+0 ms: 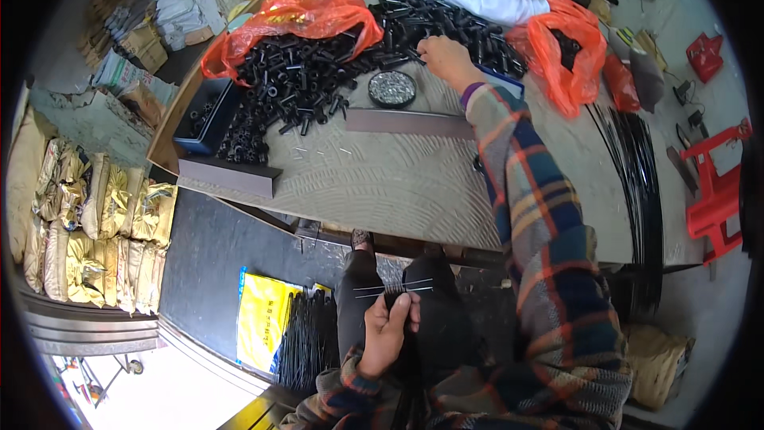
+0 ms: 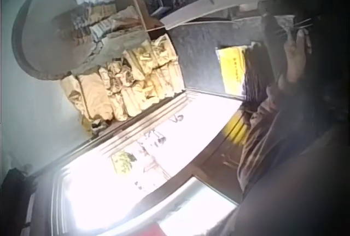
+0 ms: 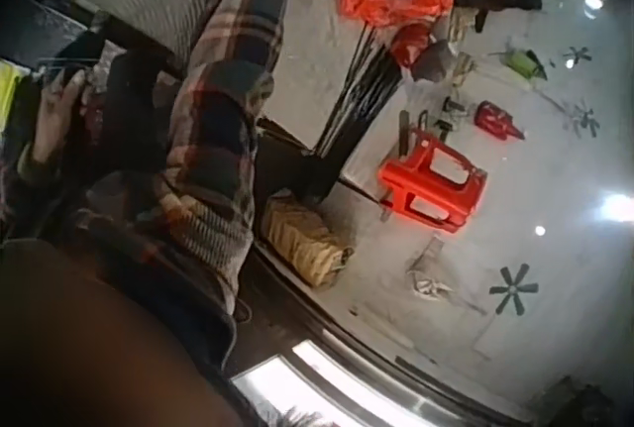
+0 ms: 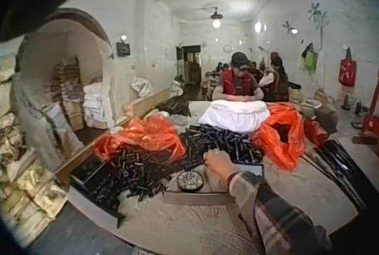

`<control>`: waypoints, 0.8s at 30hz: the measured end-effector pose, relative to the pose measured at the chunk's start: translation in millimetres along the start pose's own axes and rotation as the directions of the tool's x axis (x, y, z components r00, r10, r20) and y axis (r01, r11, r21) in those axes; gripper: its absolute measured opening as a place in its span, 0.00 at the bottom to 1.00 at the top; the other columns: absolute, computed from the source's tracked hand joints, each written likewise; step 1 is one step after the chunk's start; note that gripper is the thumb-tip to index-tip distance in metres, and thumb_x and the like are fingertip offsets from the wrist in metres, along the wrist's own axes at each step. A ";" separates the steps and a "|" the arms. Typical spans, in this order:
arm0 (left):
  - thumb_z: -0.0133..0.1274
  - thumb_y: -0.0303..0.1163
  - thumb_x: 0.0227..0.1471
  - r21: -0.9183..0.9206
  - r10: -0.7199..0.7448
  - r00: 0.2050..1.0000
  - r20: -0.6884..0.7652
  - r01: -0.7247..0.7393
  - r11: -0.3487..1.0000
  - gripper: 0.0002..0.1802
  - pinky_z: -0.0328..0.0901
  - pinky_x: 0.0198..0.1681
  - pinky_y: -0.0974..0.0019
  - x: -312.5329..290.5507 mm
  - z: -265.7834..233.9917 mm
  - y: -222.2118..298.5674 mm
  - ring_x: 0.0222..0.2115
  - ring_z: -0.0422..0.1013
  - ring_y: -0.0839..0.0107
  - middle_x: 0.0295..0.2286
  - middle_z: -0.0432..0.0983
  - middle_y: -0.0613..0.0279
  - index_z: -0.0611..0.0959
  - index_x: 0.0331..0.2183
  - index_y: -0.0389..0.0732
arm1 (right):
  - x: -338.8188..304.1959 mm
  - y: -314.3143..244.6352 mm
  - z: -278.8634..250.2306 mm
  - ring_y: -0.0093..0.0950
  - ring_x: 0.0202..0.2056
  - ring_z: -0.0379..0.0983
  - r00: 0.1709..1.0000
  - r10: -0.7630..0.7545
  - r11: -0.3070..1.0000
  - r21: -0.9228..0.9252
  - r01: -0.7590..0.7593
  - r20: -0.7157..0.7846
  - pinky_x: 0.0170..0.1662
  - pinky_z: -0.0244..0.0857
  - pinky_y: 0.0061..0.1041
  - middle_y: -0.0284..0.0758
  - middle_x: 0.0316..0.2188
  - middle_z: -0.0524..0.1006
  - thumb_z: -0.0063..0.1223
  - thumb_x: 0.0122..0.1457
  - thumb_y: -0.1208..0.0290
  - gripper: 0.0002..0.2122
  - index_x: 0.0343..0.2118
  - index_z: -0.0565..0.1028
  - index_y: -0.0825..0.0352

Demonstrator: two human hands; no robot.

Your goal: Crimping connectors and assembling bundles of black electrical wires at a factory workstation.

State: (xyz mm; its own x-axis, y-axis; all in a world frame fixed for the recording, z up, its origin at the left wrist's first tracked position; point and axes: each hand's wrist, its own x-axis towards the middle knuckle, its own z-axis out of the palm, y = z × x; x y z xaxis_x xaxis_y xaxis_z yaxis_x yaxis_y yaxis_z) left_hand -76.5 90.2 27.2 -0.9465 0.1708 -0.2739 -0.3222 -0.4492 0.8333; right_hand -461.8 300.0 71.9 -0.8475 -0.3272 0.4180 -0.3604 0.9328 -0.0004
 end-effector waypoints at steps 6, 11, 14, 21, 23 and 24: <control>0.43 0.34 0.55 -0.028 -0.040 0.999 -0.006 0.039 0.999 0.11 0.59 0.22 0.77 12.0 -11.7 0.5 0.17 0.61 0.80 0.18 0.67 0.66 0.72 0.30 0.36 | 25.8 -1.8 14.9 0.36 0.40 0.70 0.951 0.084 0.919 -0.391 0.040 0.297 0.40 0.61 0.37 0.37 0.33 0.76 0.51 0.43 0.66 0.11 0.31 0.77 0.61; 0.40 0.31 0.56 -0.062 -0.057 0.996 0.074 0.062 0.996 0.10 0.58 0.23 0.78 16.3 -15.0 4.3 0.20 0.61 0.82 0.20 0.66 0.67 0.72 0.32 0.36 | 15.8 -4.5 -19.9 0.30 0.29 0.71 0.979 0.129 0.919 0.353 -0.177 0.157 0.30 0.64 0.30 0.40 0.21 0.72 0.49 0.48 0.66 0.12 0.32 0.69 0.69; 0.43 0.35 0.55 -0.032 -0.041 0.998 0.049 0.042 0.999 0.11 0.59 0.21 0.77 16.8 -15.2 0.4 0.17 0.61 0.81 0.18 0.66 0.67 0.72 0.30 0.36 | 24.0 -72.5 -2.2 0.25 0.22 0.68 0.988 -0.121 0.811 0.583 0.042 0.097 0.27 0.62 0.27 0.37 0.21 0.73 0.49 0.51 0.63 0.13 0.30 0.71 0.70; 0.43 0.36 0.55 -0.046 -0.049 0.998 0.047 0.051 0.998 0.11 0.58 0.20 0.78 2.2 -10.2 6.0 0.17 0.62 0.82 0.18 0.66 0.68 0.72 0.31 0.37 | 27.0 -150.6 -9.4 0.38 0.31 0.73 0.932 -0.039 0.987 0.157 -0.020 0.361 0.33 0.65 0.32 0.45 0.27 0.76 0.55 0.39 0.48 0.24 0.26 0.75 0.70; 0.43 0.36 0.55 -0.048 -0.040 0.999 0.037 0.042 0.998 0.11 0.58 0.20 0.78 -0.1 -12.1 4.3 0.17 0.62 0.82 0.18 0.66 0.68 0.72 0.30 0.37 | 32.7 -150.2 -0.9 0.36 0.28 0.73 0.941 -0.083 0.967 0.254 -0.003 0.327 0.32 0.65 0.31 0.43 0.25 0.76 0.56 0.40 0.48 0.24 0.28 0.75 0.70; 0.43 0.36 0.55 -0.048 -0.030 0.999 0.038 0.032 0.998 0.11 0.58 0.20 0.78 -2.8 -14.2 3.7 0.17 0.62 0.82 0.18 0.66 0.68 0.72 0.30 0.37 | 31.6 -152.3 3.8 0.35 0.26 0.73 0.952 -0.114 0.939 0.343 0.010 0.285 0.30 0.65 0.30 0.42 0.23 0.75 0.56 0.40 0.49 0.24 0.29 0.75 0.70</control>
State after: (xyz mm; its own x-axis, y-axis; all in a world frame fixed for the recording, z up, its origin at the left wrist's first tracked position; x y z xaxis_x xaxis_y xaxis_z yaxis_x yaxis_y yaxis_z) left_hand -75.3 75.6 24.3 -0.9348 0.2173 -0.2809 -0.3532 -0.4852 0.7999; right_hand -435.2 147.0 81.7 -0.8766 -0.4608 0.1385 -0.4804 0.8213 -0.3076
